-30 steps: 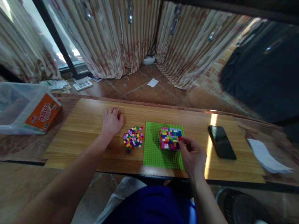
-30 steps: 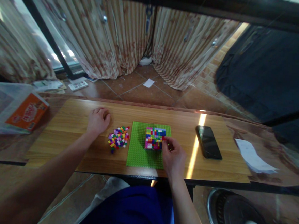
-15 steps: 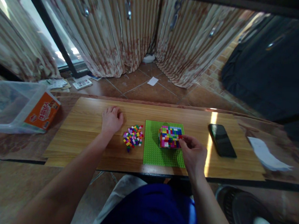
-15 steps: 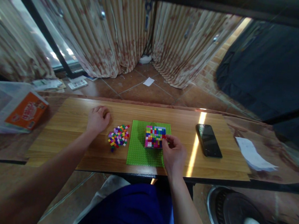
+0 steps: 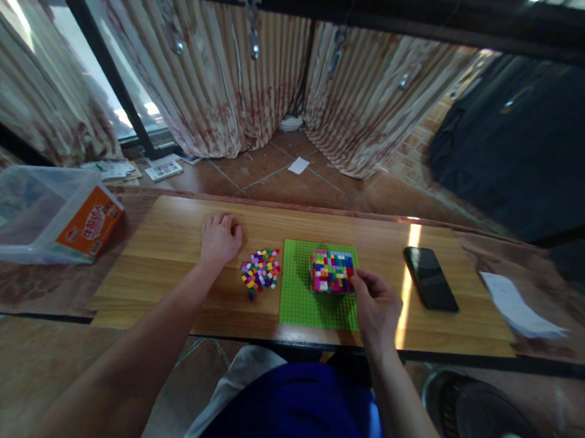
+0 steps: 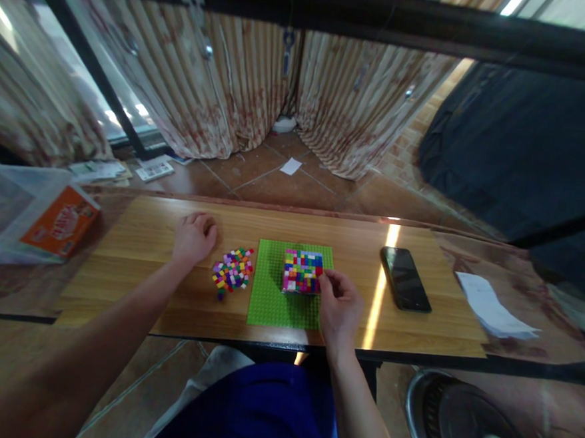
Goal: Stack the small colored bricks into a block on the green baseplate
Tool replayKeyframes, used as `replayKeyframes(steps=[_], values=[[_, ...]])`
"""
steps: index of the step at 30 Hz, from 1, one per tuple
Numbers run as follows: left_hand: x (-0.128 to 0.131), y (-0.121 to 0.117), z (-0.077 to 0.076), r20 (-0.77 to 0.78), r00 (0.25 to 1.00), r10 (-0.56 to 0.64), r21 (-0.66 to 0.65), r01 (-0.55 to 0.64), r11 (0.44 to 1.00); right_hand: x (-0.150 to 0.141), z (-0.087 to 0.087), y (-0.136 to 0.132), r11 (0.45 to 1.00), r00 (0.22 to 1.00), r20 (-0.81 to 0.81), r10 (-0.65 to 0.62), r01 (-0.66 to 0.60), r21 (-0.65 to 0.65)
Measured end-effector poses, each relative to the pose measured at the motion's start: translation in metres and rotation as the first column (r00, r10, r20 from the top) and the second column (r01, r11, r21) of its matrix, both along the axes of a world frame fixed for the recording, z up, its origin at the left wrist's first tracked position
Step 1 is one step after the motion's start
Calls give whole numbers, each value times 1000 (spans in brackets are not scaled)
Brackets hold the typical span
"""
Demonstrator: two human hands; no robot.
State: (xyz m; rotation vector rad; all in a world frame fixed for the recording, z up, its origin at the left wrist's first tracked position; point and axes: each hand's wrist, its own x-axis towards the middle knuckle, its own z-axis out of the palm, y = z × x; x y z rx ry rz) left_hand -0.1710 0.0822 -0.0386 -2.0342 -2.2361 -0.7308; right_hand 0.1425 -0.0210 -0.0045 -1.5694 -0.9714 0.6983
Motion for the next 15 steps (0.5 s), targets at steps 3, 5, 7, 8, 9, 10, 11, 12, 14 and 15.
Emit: replayKeyframes(steps=[3,5,7,8,9,10,11,12,14,15], values=[[-1,0,-2,13,1000,-6,4,6,1000,-1,0,-5,996,997,0,-81,81,40],[-1,1,-3,16,1000,-8,9,8,1000,-2,0,-10,992,994,17,-106,104,73],[-2,1,-3,21,1000,-10,11,10,1000,-7,2,-17,990,994,46,-98,93,105],[-2,1,-4,24,1000,-11,10,11,1000,-10,3,-21,991,995,70,-75,67,115],[-2,1,-4,25,1000,-12,9,12,1000,-16,4,-25,992,994,100,-37,25,121],[-2,1,-4,24,1000,-12,8,11,1000,-22,5,-30,993,991,137,14,-31,118],[-1,1,-4,21,1000,-9,8,9,1000,-29,6,-34,989,982,176,72,-93,115],[-1,1,-4,16,1000,-5,8,5,1000,-37,6,-38,980,965,220,142,-168,103],[-1,0,-4,8,1000,2,8,-2,1000,-53,5,-45,941,909,293,297,-330,72],[0,0,-4,5,1000,6,9,-6,1000,-61,4,-48,910,871,317,376,-412,53]])
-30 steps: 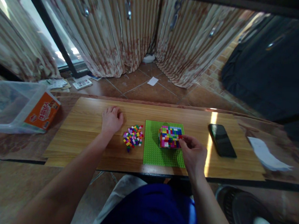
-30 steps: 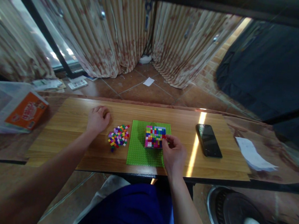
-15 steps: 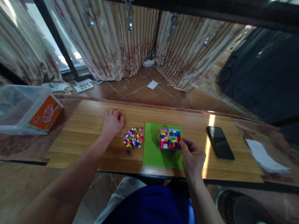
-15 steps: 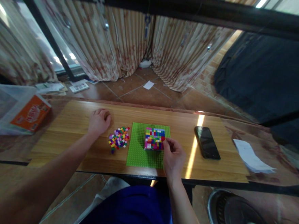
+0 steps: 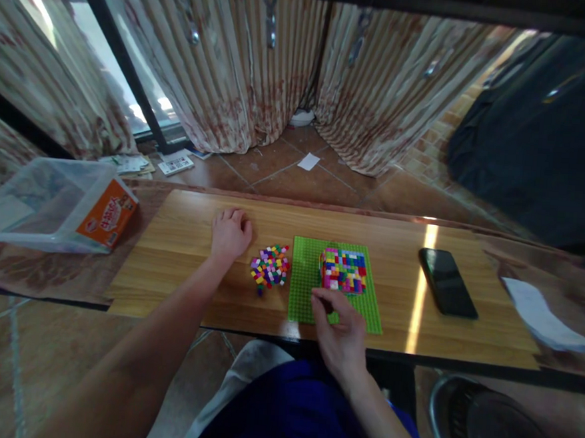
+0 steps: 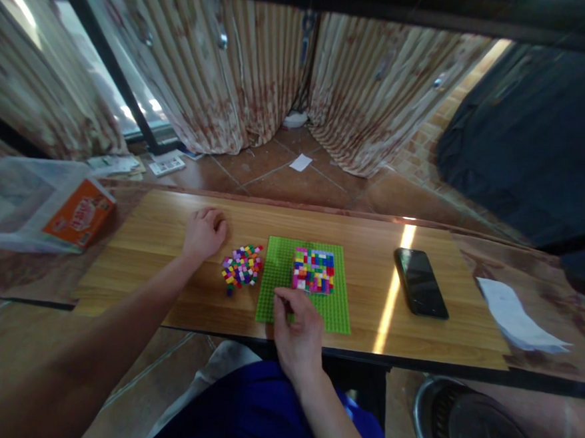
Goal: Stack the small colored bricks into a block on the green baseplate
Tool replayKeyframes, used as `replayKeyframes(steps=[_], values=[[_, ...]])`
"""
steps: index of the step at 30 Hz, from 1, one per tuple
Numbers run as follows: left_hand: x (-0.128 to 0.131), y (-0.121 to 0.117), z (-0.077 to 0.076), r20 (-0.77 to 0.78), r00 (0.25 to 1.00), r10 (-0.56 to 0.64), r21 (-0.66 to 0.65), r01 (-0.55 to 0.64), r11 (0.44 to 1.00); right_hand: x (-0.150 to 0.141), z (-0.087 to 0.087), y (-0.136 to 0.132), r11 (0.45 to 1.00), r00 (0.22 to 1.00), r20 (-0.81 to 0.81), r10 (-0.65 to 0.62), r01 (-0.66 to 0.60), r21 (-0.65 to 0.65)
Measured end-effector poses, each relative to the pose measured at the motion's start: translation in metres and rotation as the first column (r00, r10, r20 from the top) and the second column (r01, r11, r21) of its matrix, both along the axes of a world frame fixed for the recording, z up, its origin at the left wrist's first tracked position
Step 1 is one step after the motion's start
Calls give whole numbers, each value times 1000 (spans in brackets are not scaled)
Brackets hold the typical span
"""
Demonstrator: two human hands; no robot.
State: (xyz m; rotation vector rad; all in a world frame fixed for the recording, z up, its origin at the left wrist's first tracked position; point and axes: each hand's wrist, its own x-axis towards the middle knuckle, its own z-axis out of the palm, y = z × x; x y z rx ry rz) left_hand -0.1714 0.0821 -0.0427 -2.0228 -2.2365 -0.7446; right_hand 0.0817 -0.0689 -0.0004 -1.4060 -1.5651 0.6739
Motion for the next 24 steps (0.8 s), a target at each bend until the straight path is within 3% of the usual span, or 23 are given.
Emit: replayKeyframes(steps=[3,8,16,20,24], values=[[1,-1,0,-4,1000,7,0,-7,1000,-21,-8,-3,981,979,67,193,-193,-12],[2,-2,2,5,1000,8,-8,-8,1000,-49,-21,3,946,913,260,316,-323,-13],[1,-2,1,-12,1000,10,-2,-10,1000,-82,-24,13,977,777,592,215,-180,-118],[2,-2,0,-15,1000,8,8,-8,1000,-88,-21,17,978,746,633,206,-139,-155],[1,-1,1,-7,1000,-1,-4,1,1000,-84,-20,15,975,791,571,220,-168,-142]])
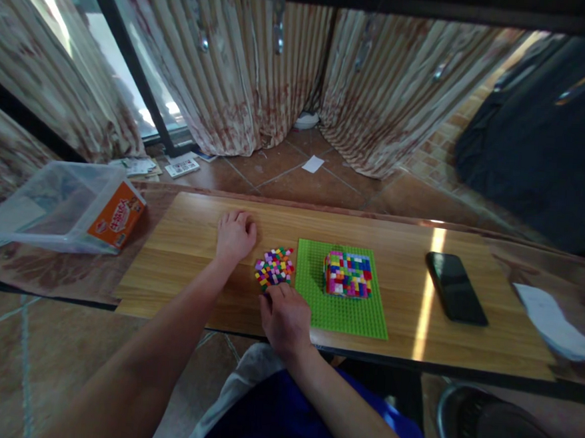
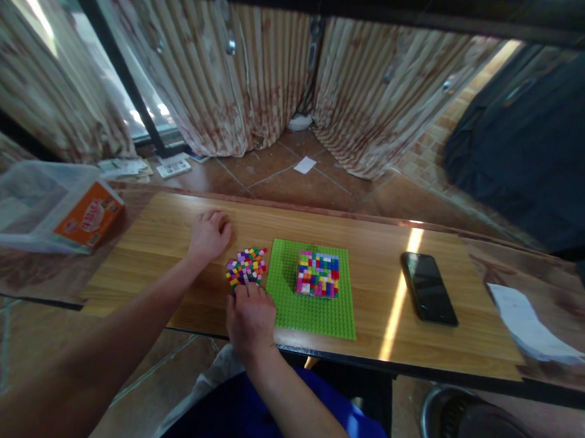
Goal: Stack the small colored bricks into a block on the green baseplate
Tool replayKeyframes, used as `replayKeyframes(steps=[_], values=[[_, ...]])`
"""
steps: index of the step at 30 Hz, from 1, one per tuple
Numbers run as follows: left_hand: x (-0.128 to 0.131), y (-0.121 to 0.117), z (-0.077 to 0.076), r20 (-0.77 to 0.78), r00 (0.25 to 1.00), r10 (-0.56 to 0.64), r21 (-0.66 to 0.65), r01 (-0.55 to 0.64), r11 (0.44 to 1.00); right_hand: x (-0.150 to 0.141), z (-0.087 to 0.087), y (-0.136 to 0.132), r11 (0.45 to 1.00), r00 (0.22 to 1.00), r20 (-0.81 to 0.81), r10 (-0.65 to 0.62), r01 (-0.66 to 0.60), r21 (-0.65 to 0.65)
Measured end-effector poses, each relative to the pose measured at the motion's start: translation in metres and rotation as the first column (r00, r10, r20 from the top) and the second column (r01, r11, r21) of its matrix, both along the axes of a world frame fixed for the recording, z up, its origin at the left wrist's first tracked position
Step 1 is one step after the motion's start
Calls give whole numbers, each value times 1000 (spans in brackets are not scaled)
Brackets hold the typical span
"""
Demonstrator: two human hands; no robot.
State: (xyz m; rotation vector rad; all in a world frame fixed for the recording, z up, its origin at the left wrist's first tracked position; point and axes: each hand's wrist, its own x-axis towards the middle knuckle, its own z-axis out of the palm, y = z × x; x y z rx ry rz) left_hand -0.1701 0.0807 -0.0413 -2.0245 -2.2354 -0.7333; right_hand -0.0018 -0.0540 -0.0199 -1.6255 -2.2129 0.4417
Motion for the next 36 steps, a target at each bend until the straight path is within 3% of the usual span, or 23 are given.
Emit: replayKeyframes(steps=[3,6,10,13,17,21,29,36], values=[[-1,0,0,8,1000,1,-3,-1,1000,12,3,-6,1000,980,-198,6,-7,-5],[-1,1,-1,22,1000,2,8,-2,1000,31,10,-14,998,912,-407,-44,20,-65],[-2,1,0,33,999,-7,13,7,1000,62,22,-20,987,822,-549,-153,97,-130],[-2,1,1,17,1000,-10,14,10,1000,89,28,-19,966,765,-589,-259,220,-139],[-1,1,3,0,1000,-10,5,10,1000,126,31,-7,897,679,-611,-407,425,-126],[-1,1,4,-11,1000,-14,5,14,1000,154,25,11,853,658,-597,-459,515,-88],[-1,1,5,0,1000,-12,7,12,1000,164,4,29,854,579,-672,-461,495,-159],[-1,1,5,4,1000,-11,12,11,1000,160,0,35,859,458,-762,-459,449,-248]])
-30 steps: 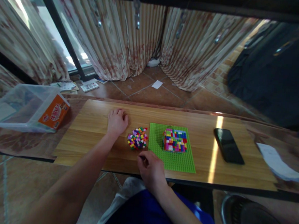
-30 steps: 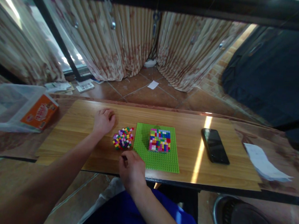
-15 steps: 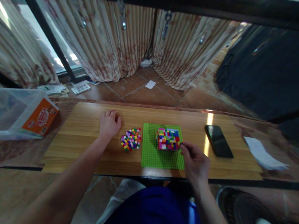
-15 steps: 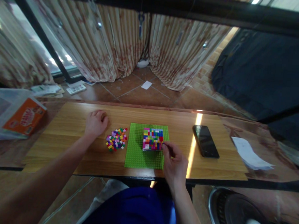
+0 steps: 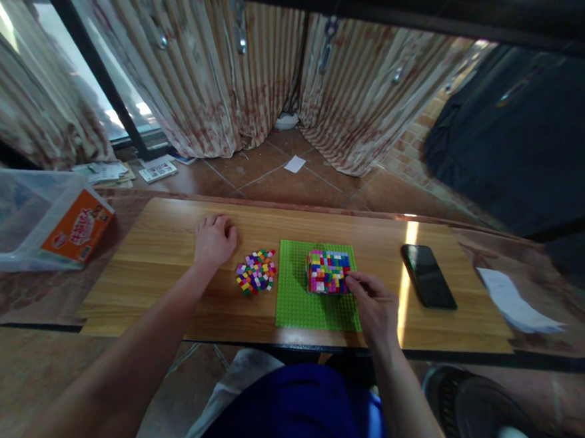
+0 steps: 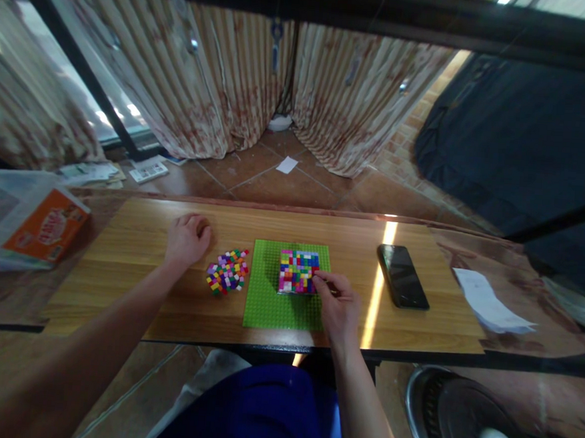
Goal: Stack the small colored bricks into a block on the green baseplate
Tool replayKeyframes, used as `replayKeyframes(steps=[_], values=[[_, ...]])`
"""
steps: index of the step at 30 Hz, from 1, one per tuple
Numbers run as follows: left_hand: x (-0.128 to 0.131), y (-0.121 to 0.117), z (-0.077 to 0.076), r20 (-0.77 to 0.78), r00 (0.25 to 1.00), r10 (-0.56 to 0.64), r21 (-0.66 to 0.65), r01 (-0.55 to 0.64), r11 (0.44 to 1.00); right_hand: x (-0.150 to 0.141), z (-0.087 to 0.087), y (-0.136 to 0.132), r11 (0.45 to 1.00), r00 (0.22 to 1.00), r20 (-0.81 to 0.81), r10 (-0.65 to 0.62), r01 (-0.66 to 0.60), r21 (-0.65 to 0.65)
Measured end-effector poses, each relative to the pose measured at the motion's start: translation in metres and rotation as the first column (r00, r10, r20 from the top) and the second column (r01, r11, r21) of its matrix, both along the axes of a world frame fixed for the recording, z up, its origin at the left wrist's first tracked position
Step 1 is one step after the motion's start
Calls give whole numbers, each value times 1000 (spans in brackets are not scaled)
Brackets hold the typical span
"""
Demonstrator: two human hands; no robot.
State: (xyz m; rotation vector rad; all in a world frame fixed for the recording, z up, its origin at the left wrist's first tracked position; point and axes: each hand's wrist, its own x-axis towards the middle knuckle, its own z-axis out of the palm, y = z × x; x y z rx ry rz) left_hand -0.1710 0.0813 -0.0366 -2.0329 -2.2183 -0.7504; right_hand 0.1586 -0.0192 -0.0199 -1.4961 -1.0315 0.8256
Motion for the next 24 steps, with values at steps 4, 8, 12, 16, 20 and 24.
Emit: replayKeyframes(steps=[4,8,12,16,20,24], values=[[0,0,-1,3,1000,-3,0,3,1000,-2,2,2,999,987,-158,-25,19,-37],[0,1,-2,-2,1000,-3,-2,3,1000,-1,3,3,998,972,-237,-8,-7,-66],[-1,2,-3,-8,1000,-4,-4,4,1000,1,2,4,997,974,-224,21,-35,-62],[-2,2,-5,-9,1000,-3,-7,2,1000,2,3,4,997,982,-183,46,-56,-50],[-2,2,-5,-6,1000,0,-4,0,1000,1,4,4,997,988,-143,59,-65,-32],[-1,2,-3,11,1000,-4,-18,4,1000,1,3,3,997,986,-155,64,-70,-30]])
